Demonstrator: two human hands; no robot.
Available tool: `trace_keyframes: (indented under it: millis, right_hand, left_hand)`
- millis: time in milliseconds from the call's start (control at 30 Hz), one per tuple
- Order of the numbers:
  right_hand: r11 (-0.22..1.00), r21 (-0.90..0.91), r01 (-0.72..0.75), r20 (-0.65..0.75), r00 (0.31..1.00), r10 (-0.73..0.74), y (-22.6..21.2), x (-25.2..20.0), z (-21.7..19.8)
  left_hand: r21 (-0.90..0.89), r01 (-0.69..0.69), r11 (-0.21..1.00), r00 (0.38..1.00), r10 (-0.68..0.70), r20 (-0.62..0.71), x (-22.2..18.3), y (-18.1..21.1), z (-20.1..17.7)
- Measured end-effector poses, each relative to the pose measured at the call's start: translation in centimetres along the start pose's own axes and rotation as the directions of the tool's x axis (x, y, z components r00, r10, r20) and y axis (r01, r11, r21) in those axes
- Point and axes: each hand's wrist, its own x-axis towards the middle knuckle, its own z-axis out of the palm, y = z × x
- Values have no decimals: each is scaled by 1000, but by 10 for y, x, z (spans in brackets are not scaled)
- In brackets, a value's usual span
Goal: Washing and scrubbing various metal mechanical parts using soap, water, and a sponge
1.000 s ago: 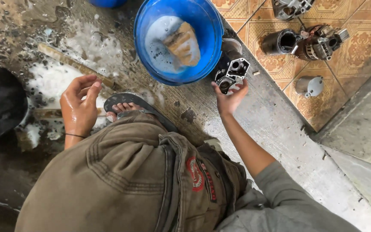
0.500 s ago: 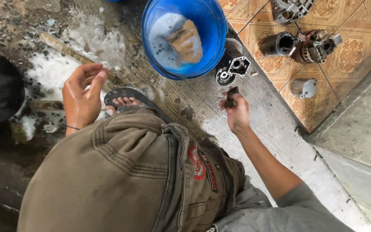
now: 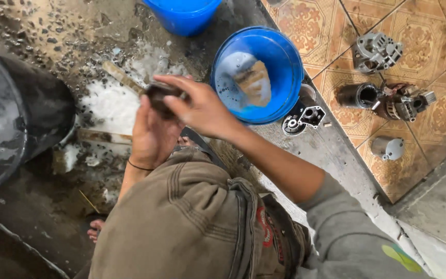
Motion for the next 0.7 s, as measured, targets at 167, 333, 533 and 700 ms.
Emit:
trace_keyframes:
  millis: [167,333,533,700]
  right_hand:
    - [902,-430,30,-163,980,-111,-26,24,-24]
    - [489,-865,-113,-26,983,182,71,15,-156]
    - [-15,-1000,-19,-24,773,634,207,3,-209]
    - [151,-884,-442,-299,784,544,169,33,-174]
  left_hand:
    - [-238,-67,969,988,31,-150,2,45,8]
    - [-59,-22,998,960,4,-281,8,53,-9]
    - [-181,12,984,945,-70,-319,17,38,-29]
    - [-247,-39,968,947,-43,-319,20,36,-39]
